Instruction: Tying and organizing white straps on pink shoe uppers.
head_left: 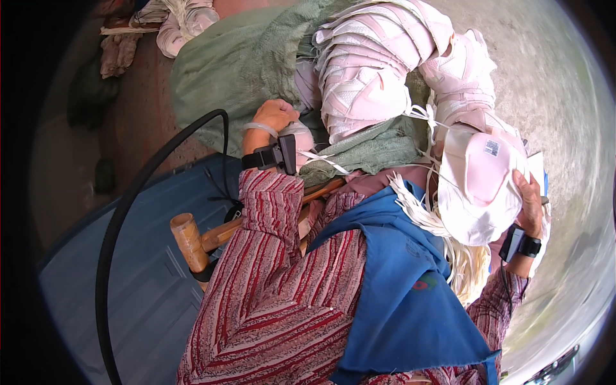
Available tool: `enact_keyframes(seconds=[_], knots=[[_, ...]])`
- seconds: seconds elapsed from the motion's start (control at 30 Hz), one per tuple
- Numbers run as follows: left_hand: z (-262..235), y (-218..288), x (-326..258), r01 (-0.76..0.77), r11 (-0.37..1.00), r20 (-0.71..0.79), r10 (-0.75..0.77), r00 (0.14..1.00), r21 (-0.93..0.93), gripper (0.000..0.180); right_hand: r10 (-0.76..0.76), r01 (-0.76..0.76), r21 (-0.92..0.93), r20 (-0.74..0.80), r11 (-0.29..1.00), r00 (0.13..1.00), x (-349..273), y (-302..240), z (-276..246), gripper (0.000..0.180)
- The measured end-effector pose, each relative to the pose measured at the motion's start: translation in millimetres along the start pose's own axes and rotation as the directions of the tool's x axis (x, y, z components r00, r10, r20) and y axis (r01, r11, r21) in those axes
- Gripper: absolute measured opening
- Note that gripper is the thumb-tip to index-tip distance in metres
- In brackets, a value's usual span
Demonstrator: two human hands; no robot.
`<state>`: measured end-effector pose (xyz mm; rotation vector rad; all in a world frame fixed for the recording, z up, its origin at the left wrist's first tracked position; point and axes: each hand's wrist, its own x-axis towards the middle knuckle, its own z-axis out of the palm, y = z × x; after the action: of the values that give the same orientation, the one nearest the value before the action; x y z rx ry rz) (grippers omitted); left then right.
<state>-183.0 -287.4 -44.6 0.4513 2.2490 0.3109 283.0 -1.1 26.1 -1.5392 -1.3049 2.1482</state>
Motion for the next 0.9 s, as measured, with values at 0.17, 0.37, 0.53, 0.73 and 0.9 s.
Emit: enact_keyframes(seconds=[0.17,0.37,0.53,0.73,0.9], knots=[[-1.0,12.8,-8.3,-0.11,0.994,0.02,0.11,0.994,0.0,0.035,0.039,-0.04,-0.1,-0.014,0.994,0.999,34.7,24.5,-2.1,0.055],[-1.5,30.4,-16.3,-0.161,0.987,-0.021,0.161,0.987,0.022,0.03,0.068,-0.065,-0.147,0.018,0.987,0.997,57.0,20.2,0.3,0.052],[-4.4,46.5,-40.7,-0.278,0.959,-0.087,0.272,0.958,-0.063,0.024,-0.032,0.025,-0.114,-0.061,0.993,0.998,66.4,31.9,3.5,0.046],[-10.8,77.9,-57.4,-0.4,0.909,0.04,0.407,0.913,-0.113,0.024,0.093,-0.186,0.272,0.321,0.944,0.943,131.6,71.9,-61.1,0.053],[-17.3,106.9,-45.3,-0.468,0.759,0.061,0.55,0.833,-0.452,0.027,-0.488,0.485,-0.161,0.028,0.859,0.873,146.9,157.5,-247.3,0.029]])
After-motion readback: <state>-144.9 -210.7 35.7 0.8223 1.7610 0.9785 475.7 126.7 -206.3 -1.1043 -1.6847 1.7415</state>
